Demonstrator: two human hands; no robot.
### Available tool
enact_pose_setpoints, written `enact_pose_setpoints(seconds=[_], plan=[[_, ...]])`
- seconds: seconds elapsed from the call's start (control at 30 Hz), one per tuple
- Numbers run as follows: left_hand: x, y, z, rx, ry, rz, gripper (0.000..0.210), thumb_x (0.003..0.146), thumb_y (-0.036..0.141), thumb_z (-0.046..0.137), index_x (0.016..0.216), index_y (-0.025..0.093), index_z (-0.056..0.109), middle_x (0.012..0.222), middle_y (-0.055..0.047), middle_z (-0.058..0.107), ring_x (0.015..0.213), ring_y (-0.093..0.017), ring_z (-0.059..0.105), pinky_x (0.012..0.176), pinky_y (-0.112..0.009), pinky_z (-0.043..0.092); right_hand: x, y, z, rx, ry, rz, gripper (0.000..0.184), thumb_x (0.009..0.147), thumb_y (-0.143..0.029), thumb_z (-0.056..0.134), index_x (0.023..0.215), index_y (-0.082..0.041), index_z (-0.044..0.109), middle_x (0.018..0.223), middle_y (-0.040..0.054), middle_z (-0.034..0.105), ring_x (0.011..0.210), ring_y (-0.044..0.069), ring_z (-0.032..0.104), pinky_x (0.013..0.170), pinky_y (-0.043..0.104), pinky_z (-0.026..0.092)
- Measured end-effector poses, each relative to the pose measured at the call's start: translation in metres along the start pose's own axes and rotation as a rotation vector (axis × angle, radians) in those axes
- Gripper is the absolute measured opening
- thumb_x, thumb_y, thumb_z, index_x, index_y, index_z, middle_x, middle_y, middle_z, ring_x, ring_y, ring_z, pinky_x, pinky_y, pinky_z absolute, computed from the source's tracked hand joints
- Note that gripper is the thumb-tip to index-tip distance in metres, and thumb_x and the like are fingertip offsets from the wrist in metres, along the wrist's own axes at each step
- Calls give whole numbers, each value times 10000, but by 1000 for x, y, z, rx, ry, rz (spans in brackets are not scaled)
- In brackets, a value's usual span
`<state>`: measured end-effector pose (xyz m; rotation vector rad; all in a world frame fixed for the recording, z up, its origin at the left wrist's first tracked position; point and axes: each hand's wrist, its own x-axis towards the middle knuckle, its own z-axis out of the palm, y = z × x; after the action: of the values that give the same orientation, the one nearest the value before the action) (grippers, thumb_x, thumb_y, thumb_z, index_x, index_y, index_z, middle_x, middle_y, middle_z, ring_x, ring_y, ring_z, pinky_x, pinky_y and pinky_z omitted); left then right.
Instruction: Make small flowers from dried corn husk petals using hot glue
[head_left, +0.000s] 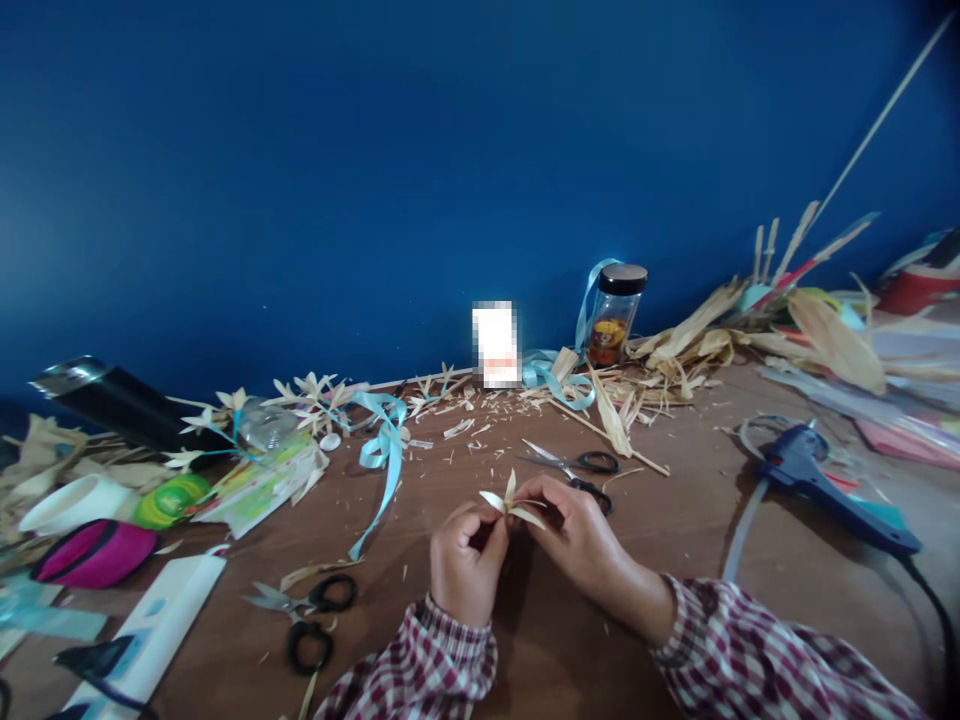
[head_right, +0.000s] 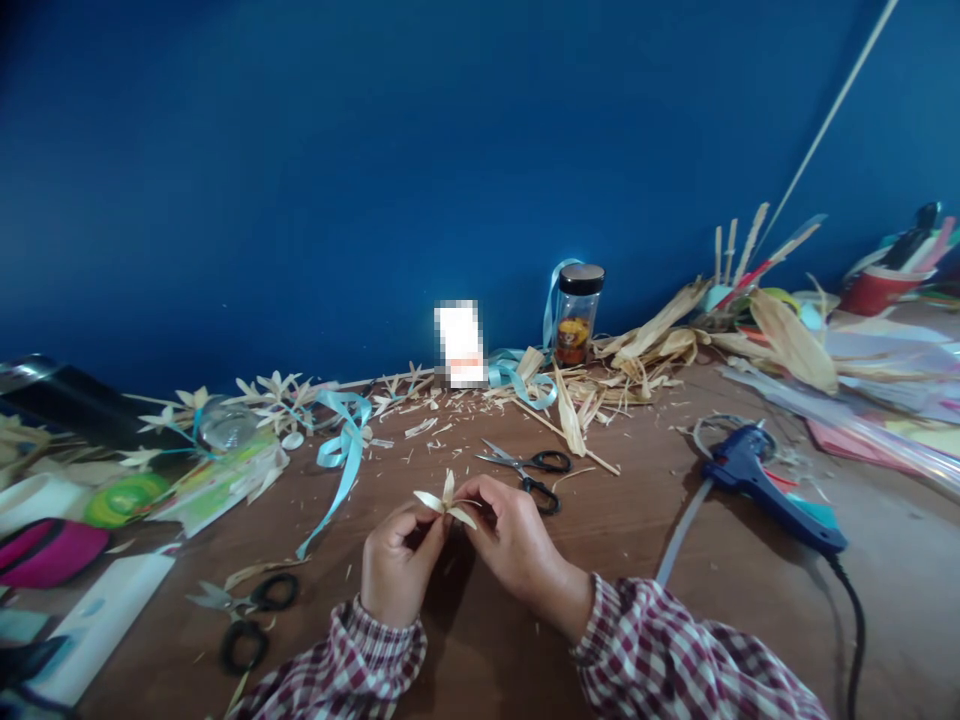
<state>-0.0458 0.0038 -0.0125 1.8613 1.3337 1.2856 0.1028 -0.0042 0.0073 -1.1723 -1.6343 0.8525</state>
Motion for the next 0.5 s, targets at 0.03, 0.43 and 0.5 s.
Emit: enact_pose_setpoints(seconds=[0.03, 0.43, 0.5], plan=[[0, 1, 0, 1, -1, 8, 66, 740, 163, 585, 680, 165, 613, 684, -26, 637, 641, -154, 597, 601, -241, 457, 0, 0, 0, 8, -2, 3, 85, 828, -187, 523, 847, -183, 606, 769, 13, 636, 687, 140, 582, 617, 225, 436], [-1, 0, 1, -29, 9, -40, 90, 752, 172, 561, 677, 159, 610, 663, -22, 608, 626, -154, 579, 583, -237, 447, 0, -2, 1, 6, -11, 22, 83, 832, -176, 511, 848, -182, 592, 760, 7, 624, 667, 134, 566, 604, 223, 432], [-1, -1, 2, -36, -6, -63, 92, 759, 184, 563, 696, 154, 623, 673, -27, 614, 632, -153, 580, 587, -235, 449, 1, -1, 1, -17, -11, 18, 81, 833, -186, 511, 842, -181, 591, 751, 7, 619, 659, 134, 560, 598, 223, 426]])
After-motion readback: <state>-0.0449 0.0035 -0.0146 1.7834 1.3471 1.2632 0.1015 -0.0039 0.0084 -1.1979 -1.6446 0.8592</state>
